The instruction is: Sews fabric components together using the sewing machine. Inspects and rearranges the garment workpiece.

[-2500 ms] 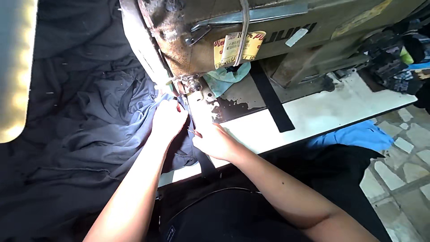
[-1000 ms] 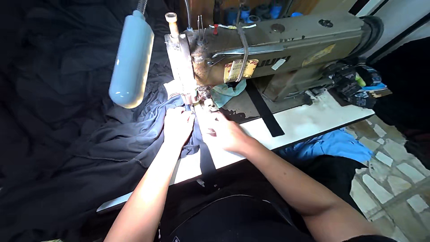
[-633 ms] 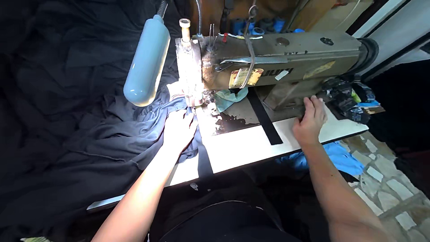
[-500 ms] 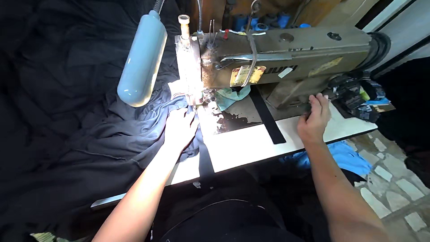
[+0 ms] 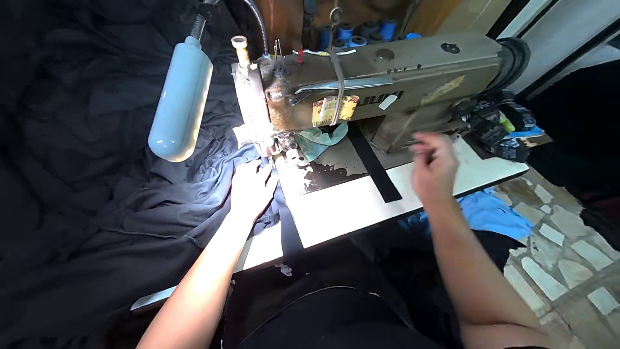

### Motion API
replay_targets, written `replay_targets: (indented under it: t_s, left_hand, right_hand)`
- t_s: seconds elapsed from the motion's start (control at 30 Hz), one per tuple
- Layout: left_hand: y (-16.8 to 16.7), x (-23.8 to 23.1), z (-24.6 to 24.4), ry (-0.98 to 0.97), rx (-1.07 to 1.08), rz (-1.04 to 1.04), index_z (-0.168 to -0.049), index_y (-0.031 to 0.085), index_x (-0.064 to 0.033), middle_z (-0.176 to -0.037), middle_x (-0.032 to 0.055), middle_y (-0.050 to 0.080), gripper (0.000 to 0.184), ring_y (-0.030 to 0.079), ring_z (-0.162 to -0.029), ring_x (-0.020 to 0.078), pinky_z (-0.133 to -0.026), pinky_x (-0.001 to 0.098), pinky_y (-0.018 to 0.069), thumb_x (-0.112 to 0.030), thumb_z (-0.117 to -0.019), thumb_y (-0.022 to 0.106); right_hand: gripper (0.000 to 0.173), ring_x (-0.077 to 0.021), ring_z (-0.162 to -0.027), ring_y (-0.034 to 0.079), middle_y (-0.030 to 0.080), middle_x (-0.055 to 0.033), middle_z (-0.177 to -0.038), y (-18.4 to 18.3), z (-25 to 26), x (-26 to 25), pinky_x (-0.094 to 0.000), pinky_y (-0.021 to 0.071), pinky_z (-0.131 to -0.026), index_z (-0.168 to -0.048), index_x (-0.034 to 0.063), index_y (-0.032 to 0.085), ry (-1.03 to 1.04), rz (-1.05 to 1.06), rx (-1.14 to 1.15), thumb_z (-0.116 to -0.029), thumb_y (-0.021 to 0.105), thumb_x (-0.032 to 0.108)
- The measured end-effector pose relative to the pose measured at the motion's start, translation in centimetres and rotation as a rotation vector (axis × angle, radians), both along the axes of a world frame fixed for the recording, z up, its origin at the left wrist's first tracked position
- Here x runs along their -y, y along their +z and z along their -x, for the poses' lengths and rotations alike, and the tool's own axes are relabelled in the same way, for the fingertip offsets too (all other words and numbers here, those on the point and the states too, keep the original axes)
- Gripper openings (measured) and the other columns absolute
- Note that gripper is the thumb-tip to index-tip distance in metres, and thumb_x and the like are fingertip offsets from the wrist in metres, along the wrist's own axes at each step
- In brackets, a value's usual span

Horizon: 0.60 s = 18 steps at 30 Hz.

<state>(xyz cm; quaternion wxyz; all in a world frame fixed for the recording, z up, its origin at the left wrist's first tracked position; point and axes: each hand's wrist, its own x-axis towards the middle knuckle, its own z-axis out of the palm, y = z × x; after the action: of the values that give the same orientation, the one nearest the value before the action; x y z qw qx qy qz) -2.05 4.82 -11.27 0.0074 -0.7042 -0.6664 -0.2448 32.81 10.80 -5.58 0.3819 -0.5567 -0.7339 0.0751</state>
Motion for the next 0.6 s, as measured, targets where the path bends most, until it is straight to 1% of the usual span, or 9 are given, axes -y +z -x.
replay_targets:
  t_s: [0.03,0.1,0.2,0.23,0.33,0.4,0.5,0.53,0.6]
  left_hand:
    - [0.0,-0.1,0.0,0.001,-0.007,0.004,-0.122,0.072,0.001,-0.129,0.0302,0.063,0.036,0.057,-0.125,0.0486,-0.108,0.0618,0.0402,-0.025,-0.1014,0.058]
    - [0.4,0.0,0.1,-0.018,-0.026,0.036,-0.124,0.07,0.0038,-0.129,0.0322,0.062,0.036,0.057,-0.125,0.0499,-0.107,0.0629,0.0408,-0.02,-0.1015,0.056]
    - [2.7,1.5,-0.2,-0.083,-0.071,0.228,-0.127,0.066,0.0074,-0.139,0.0318,0.056,0.041,0.053,-0.133,0.0479,-0.112,0.0624,0.0381,-0.023,-0.1061,0.048]
    - [3.5,2.5,-0.3,-0.127,-0.088,0.266,-0.121,0.07,0.0069,-0.138,0.0304,0.058,0.045,0.053,-0.132,0.0466,-0.111,0.0622,0.0381,-0.028,-0.1064,0.045]
    - [4.9,6.7,0.4,-0.241,-0.151,0.319,-0.104,0.076,0.0036,-0.131,0.0266,0.065,0.049,0.057,-0.128,0.0437,-0.108,0.0623,0.0392,-0.041,-0.0985,0.055]
    - [4.7,8.5,1.5,-0.309,-0.149,0.276,-0.09,0.075,0.006,-0.124,0.0281,0.067,0.034,0.06,-0.125,0.0465,-0.104,0.0686,0.0403,-0.025,-0.0926,0.062]
    - [6.7,8.7,1.2,-0.411,-0.14,0.235,-0.071,0.066,-0.0015,-0.08,0.0155,0.066,0.027,0.067,-0.087,0.0346,-0.082,0.0579,0.0472,-0.02,-0.0899,0.059]
    - [8.2,8.6,0.7,-0.416,-0.154,0.285,-0.067,0.061,-0.0067,-0.065,0.0065,0.056,0.03,0.061,-0.068,0.0246,-0.07,0.0485,0.045,-0.022,-0.0922,0.057]
    - [11.9,8.1,0.1,-0.375,-0.282,0.423,-0.066,0.059,-0.0112,-0.056,0.0014,0.05,0.029,0.056,-0.056,0.0199,-0.053,0.0424,0.0407,-0.021,-0.0934,0.056]
  right_hand:
    - [0.03,-0.0288,-0.094,0.069,0.064,-0.0262,-0.122,-0.2,2.1,1.8,-0.0425,0.0589,-0.079,-0.124,-0.0091,0.061,0.161,0.011,-0.039,-0.0965,0.051,-0.003]
    - [0.021,-0.0258,-0.095,0.07,0.069,-0.0207,-0.112,-0.8,7.1,6.2,-0.0425,0.0599,-0.082,-0.11,-0.007,0.068,0.579,0.15,-0.014,-0.0908,0.06,-0.004]
    - [0.024,-0.0353,-0.1,0.072,0.068,-0.0193,-0.126,-2.1,12.8,10.7,-0.0528,0.0587,-0.077,-0.112,0.0017,0.072,1.042,0.263,0.285,-0.0918,0.059,0.001]
    - [0.023,-0.0387,-0.097,0.071,0.066,-0.0218,-0.127,-1.9,13.1,11.1,-0.0554,0.0566,-0.074,-0.113,0.0005,0.071,1.076,0.336,0.36,-0.0953,0.056,0.003]
    - [0.031,-0.0415,-0.112,0.067,0.065,-0.0224,-0.131,0.6,11.5,8.7,-0.0602,0.0521,-0.09,-0.125,-0.0012,0.068,0.823,0.61,0.52,-0.1043,0.047,0.008]
    - [0.026,-0.0394,-0.102,0.069,0.067,-0.0205,-0.122,0.5,10.6,6.3,-0.0595,0.0542,-0.083,-0.122,0.001,0.069,0.668,0.524,0.436,-0.1011,0.054,0.007]
    - [0.034,-0.0322,-0.119,0.067,0.064,-0.018,-0.137,-0.1,12.7,4.7,-0.0522,0.0539,-0.097,-0.126,0.0025,0.071,0.785,0.295,0.129,-0.093,0.062,0.0]
    - [0.037,-0.0331,-0.122,0.065,0.065,-0.0211,-0.135,-0.4,14.1,4.8,-0.0498,0.0524,-0.101,-0.126,0.0003,0.071,0.885,0.244,0.007,-0.091,0.061,-0.005]
    - [0.026,-0.0341,-0.112,0.067,0.07,-0.0246,-0.117,-0.7,16.6,5.2,-0.0471,0.052,-0.099,-0.113,-0.0067,0.073,1.021,0.238,-0.092,-0.0908,0.059,-0.007]
